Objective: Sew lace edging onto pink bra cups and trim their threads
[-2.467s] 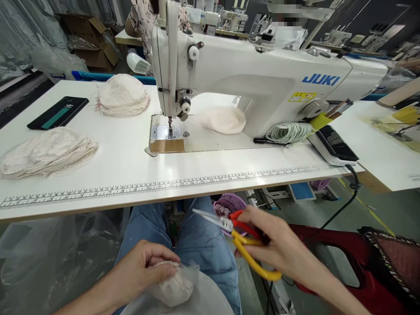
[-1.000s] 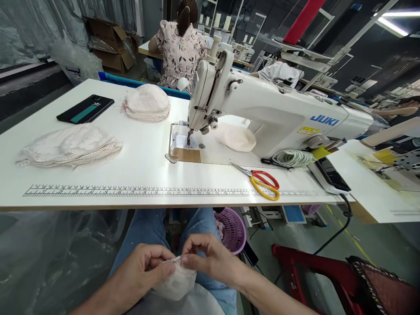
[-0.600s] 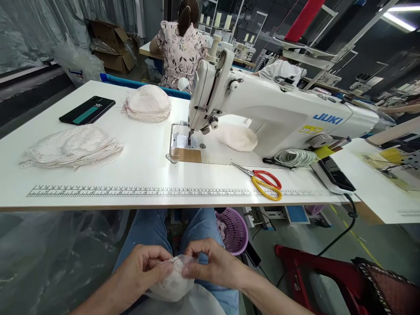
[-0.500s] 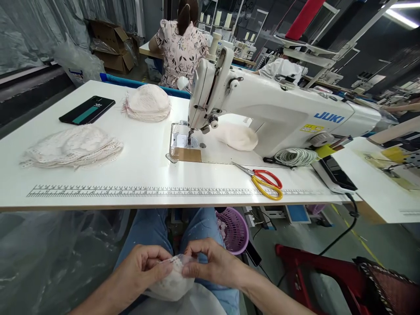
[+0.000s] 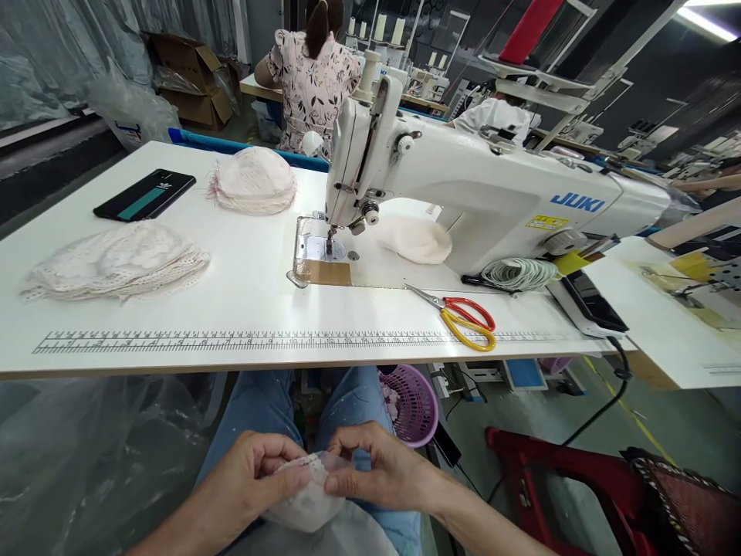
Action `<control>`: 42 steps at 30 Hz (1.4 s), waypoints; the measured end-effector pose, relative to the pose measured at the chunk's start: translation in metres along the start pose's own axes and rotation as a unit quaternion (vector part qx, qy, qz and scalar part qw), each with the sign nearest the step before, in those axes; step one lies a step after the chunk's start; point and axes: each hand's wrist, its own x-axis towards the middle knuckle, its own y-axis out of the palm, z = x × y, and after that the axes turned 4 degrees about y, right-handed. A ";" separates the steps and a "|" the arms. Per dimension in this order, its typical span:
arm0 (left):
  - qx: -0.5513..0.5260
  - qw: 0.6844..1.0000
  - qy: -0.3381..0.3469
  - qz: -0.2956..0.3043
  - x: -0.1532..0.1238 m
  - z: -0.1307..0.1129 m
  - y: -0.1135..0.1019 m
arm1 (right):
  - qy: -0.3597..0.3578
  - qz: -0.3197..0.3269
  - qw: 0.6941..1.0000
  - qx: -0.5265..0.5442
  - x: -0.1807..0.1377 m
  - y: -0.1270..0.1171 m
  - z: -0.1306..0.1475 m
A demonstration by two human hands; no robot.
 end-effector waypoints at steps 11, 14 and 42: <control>-0.031 0.999 0.003 0.010 0.001 0.007 -0.003 | 0.010 0.011 1.000 -0.018 0.002 -0.002 0.001; -0.038 0.999 -0.005 0.007 0.000 0.006 -0.004 | 0.012 0.027 1.000 -0.004 0.001 -0.004 0.004; 0.010 0.998 -0.058 0.032 -0.010 -0.009 -0.013 | -0.117 0.061 0.980 -0.146 0.006 -0.009 0.003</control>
